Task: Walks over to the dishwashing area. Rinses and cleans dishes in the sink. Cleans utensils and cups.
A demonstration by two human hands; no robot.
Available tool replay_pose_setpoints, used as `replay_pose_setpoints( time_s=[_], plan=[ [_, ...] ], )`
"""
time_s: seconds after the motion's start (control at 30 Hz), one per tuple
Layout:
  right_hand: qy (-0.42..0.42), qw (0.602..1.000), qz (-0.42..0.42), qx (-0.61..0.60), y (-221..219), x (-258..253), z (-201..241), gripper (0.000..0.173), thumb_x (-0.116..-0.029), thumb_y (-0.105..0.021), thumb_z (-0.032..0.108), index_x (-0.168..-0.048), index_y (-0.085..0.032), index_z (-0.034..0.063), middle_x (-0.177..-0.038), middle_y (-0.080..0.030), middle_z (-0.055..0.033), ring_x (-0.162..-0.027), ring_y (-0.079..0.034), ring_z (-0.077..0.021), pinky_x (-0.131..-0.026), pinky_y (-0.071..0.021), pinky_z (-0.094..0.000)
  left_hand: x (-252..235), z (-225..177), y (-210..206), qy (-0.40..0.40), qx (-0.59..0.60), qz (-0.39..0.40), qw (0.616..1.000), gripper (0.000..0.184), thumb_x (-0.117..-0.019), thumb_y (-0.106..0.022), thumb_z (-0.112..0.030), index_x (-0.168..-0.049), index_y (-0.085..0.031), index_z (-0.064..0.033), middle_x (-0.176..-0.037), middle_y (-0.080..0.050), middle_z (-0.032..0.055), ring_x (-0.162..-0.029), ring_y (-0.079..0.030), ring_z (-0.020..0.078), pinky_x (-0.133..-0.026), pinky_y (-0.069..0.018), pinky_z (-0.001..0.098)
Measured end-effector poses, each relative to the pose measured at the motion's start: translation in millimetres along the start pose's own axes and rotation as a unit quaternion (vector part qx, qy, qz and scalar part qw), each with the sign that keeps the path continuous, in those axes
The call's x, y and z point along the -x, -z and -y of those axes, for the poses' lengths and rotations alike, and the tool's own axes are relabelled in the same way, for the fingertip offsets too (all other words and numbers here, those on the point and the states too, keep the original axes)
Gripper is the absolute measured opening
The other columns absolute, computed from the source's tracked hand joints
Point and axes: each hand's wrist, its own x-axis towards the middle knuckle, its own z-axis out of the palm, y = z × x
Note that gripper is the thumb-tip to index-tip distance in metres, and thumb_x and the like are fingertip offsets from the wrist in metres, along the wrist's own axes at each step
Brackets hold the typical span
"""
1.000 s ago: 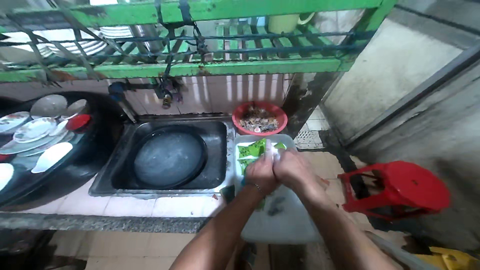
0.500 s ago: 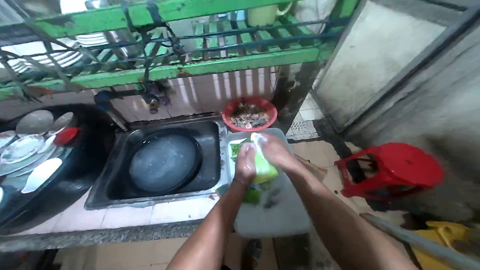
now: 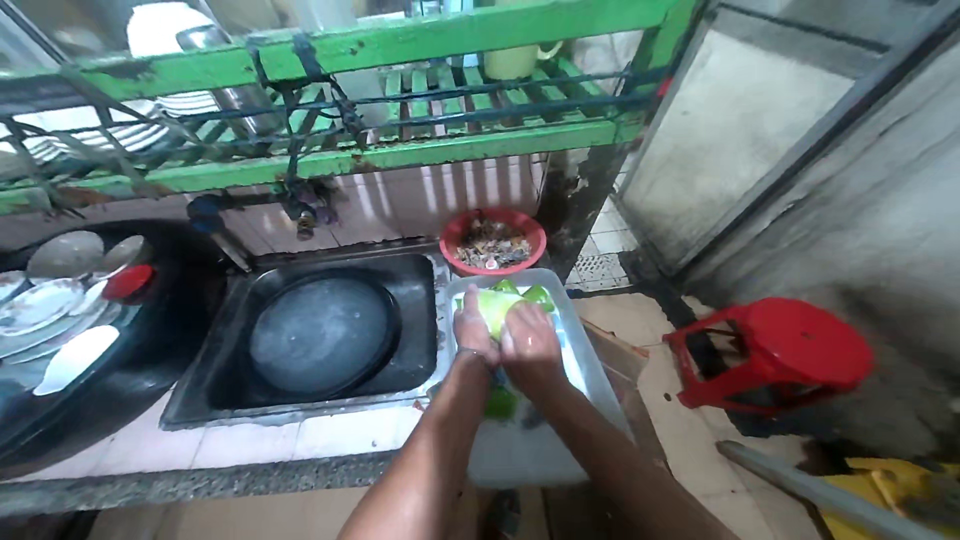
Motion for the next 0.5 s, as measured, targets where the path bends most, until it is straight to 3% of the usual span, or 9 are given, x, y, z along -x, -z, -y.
replay_pose_setpoints(
  time_s=[0.03,0.07,0.1,0.13,0.23,0.33,0.4,0.47,0.5],
  plan=[
    [0.045,0.996,0.067,-0.028,3,8,-3,0.027,-0.0992,-0.054,0.016,-0.11,-0.071,-0.0014,-0.123,-0.069,-0.0194,-0.126,-0.061,-0.0365,-0.107,-0.0488,-0.0534,-8,-7,7,0.011,-0.024,0.024,0.999,0.059,-0.1064,-0.044,-0.055,-0.137,-0.055,-0.0061,-0.123,-0.065,0.0157,-0.109,-0.064,0.0261,-0.092,-0.0544,0.0485],
    [0.079,0.982,0.17,-0.035,11,14,-4,0.038,-0.102,-0.054,0.021,-0.132,-0.064,-0.0004,-0.143,-0.059,-0.0195,-0.144,-0.046,-0.0358,-0.12,-0.0374,-0.0517,-14,-15,16,0.031,-0.052,0.049,0.997,0.058,-0.106,-0.044,-0.055,-0.135,-0.057,-0.0069,-0.121,-0.066,0.0146,-0.108,-0.064,0.0255,-0.09,-0.0546,0.0484],
    [0.111,0.964,0.239,-0.024,16,18,-4,0.047,-0.1,-0.06,0.018,-0.144,-0.055,-0.0004,-0.153,-0.05,-0.0218,-0.15,-0.037,-0.0377,-0.124,-0.0325,-0.0517,-19,-20,22,0.054,-0.068,0.078,0.993,0.055,-0.106,-0.045,-0.053,-0.134,-0.057,-0.0076,-0.118,-0.066,0.0136,-0.105,-0.065,0.0245,-0.088,-0.0553,0.0471],
    [0.137,0.955,0.263,-0.006,17,19,-5,0.05,-0.0952,-0.065,0.008,-0.144,-0.054,-0.0008,-0.15,-0.052,-0.0238,-0.147,-0.042,-0.0395,-0.121,-0.0368,-0.0519,-22,-23,26,0.068,-0.084,0.103,0.989,0.053,-0.1057,-0.048,-0.051,-0.135,-0.056,-0.0076,-0.116,-0.067,0.0138,-0.103,-0.066,0.0245,-0.087,-0.056,0.0466],
    [0.143,0.97,0.197,0.01,7,10,-12,0.018,-0.0866,-0.071,-0.001,-0.104,-0.072,0.0039,-0.107,-0.072,-0.0165,-0.11,-0.069,-0.0347,-0.096,-0.0578,-0.0501,-19,-12,26,0.048,-0.108,0.149,0.982,0.05,-0.1002,-0.064,-0.04,-0.138,-0.055,-0.0087,-0.113,-0.07,0.0132,-0.099,-0.069,0.0233,-0.085,-0.0592,0.0443],
    [-0.129,0.967,0.197,-0.096,1,0,8,0.017,-0.0892,-0.071,0.007,-0.098,-0.072,-0.008,-0.099,-0.072,-0.0235,-0.101,-0.07,-0.0364,-0.091,-0.0559,-0.0535,-11,8,20,-0.024,-0.043,0.108,0.993,0.057,-0.0973,-0.069,-0.032,-0.144,-0.049,-0.0073,-0.119,-0.068,0.0153,-0.105,-0.068,0.0242,-0.09,-0.058,0.0446],
    [-0.301,0.893,0.093,-0.321,-9,7,17,0.021,-0.085,-0.065,0.005,-0.105,-0.066,-0.0034,-0.093,-0.069,-0.0135,-0.087,-0.068,-0.0213,-0.078,-0.0575,-0.0421,-12,23,24,-0.051,-0.019,0.087,0.995,0.063,-0.0952,-0.07,-0.034,-0.146,-0.046,-0.0058,-0.124,-0.066,0.0176,-0.11,-0.067,0.0263,-0.094,-0.057,0.0468],
    [-0.337,0.788,0.035,-0.514,-16,11,20,0.03,-0.0911,-0.054,0.006,-0.12,-0.063,0.0052,-0.102,-0.069,-0.0056,-0.092,-0.068,-0.0123,-0.079,-0.0598,-0.0362,-12,24,29,-0.046,0.008,0.102,0.994,0.062,-0.0966,-0.068,-0.037,-0.147,-0.045,-0.0096,-0.123,-0.067,0.0153,-0.107,-0.068,0.0244,-0.09,-0.0582,0.0456],
    [-0.339,0.79,0.035,-0.509,-15,8,27,0.032,-0.0933,-0.052,0.004,-0.124,-0.061,0.0047,-0.105,-0.069,-0.0063,-0.094,-0.068,-0.012,-0.082,-0.0596,-0.0353,-12,17,31,-0.043,0.007,0.109,0.993,0.058,-0.0976,-0.067,-0.036,-0.145,-0.047,-0.0098,-0.12,-0.068,0.0145,-0.104,-0.068,0.0235,-0.088,-0.0588,0.0447]
  ],
)
